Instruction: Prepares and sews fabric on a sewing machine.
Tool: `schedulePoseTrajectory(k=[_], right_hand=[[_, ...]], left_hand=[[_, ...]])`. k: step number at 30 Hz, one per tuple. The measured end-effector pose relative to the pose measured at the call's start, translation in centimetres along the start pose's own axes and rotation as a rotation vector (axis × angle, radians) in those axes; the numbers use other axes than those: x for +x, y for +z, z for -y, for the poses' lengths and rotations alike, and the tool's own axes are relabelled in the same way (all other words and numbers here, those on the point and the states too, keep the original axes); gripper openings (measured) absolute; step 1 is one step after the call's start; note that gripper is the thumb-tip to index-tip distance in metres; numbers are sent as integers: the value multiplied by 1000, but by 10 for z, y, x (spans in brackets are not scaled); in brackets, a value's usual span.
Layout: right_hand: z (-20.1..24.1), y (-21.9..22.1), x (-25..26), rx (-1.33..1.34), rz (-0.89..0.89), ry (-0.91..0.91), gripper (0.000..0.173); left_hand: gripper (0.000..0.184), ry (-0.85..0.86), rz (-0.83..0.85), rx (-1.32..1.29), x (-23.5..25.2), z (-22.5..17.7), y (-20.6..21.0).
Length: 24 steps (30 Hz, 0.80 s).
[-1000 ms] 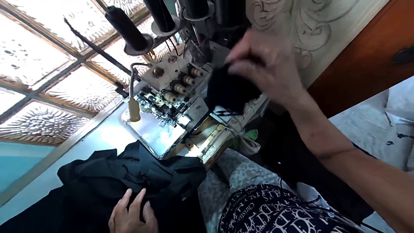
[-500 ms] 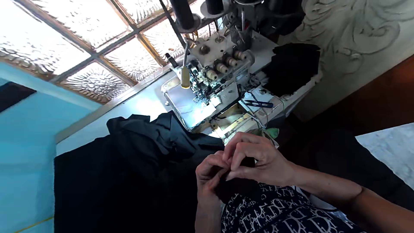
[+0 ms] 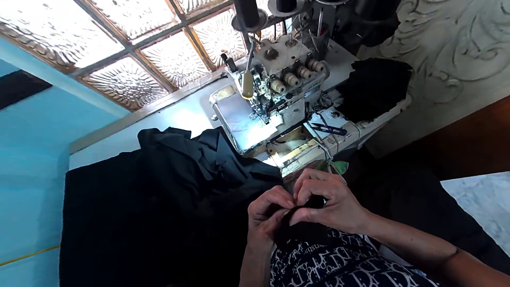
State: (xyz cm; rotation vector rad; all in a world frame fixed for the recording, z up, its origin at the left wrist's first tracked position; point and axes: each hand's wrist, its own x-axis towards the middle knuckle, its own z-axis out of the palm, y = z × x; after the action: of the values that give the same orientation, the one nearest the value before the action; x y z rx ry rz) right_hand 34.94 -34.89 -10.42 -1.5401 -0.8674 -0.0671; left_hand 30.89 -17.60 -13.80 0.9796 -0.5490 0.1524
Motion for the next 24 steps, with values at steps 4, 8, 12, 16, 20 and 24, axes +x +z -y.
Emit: schedulePoseTrajectory(k=[4,8,12,16,20,24], right_hand=[[0,2,-2,-2,-19,-43,28],[3,4,-3,25,-12,-61,19],[-2,4,-3,66,-32,-20,23],[-4,5,-6,28,-45,-5,24],[-1,7,-9,-5,-35,-26,16],[-2,6,-11,-23,-20,-52,14]], left_hand=[[25,17,10,66,1,-2,1],[23,63,38,118,2,1,-1],[20,74,28,86,1,3,-3],[15,28,3,107,0,4,-2],[15,-44,-37,139,-3,3,3],[14,-66,-80,94,-7,6,8]])
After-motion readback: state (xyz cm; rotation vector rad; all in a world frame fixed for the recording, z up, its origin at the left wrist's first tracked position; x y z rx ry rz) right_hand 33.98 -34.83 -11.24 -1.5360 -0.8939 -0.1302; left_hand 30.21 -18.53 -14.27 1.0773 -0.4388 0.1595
